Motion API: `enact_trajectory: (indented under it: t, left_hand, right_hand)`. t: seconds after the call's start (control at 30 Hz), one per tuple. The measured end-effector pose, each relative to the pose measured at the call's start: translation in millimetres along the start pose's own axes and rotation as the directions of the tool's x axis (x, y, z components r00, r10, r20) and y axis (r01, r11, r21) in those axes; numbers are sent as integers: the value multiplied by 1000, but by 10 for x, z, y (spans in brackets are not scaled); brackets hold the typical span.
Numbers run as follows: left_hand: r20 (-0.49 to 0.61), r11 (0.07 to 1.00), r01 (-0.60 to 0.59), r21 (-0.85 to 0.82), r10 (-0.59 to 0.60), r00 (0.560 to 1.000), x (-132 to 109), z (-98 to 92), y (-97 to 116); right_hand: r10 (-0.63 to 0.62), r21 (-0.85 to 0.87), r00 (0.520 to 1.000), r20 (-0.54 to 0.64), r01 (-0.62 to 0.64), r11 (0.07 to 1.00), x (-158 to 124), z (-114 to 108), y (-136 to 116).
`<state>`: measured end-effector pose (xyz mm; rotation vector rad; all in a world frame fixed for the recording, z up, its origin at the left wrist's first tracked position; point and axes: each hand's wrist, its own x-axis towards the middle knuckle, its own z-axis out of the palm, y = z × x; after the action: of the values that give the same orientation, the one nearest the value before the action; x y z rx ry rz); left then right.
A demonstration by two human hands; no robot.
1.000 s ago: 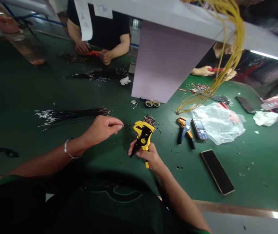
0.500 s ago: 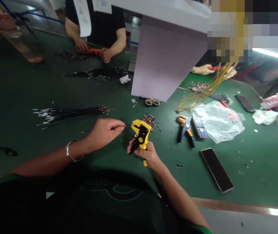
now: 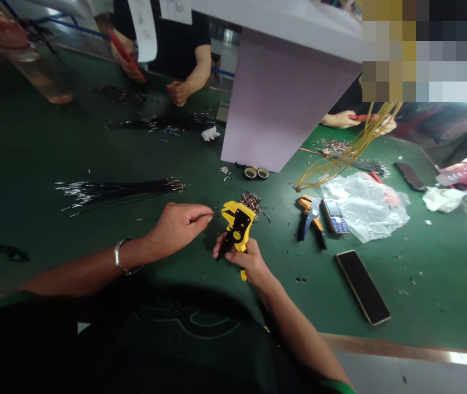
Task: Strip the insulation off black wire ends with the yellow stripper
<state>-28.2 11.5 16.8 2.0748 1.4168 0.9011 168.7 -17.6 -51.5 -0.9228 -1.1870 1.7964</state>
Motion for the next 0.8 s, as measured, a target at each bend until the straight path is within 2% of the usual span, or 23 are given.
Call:
enact_trajectory:
  t: [0.37,0.67,0.8]
  left_hand:
    - [-24,1000,16,0,-16,1000,-6,12,-18]
    - [-52,1000,-6,-22,5,999,-14,17,-40]
    - [-70,999,-37,-21,36,997,-12,17,-48]
  right_hand:
    - [-3,59,996,92,-3,998,-6,-19,-56]
    - [15,80,997,78,-21,997,-23,-29,-58]
    - [-18,89,994,107,8,996,-15,-46,-43]
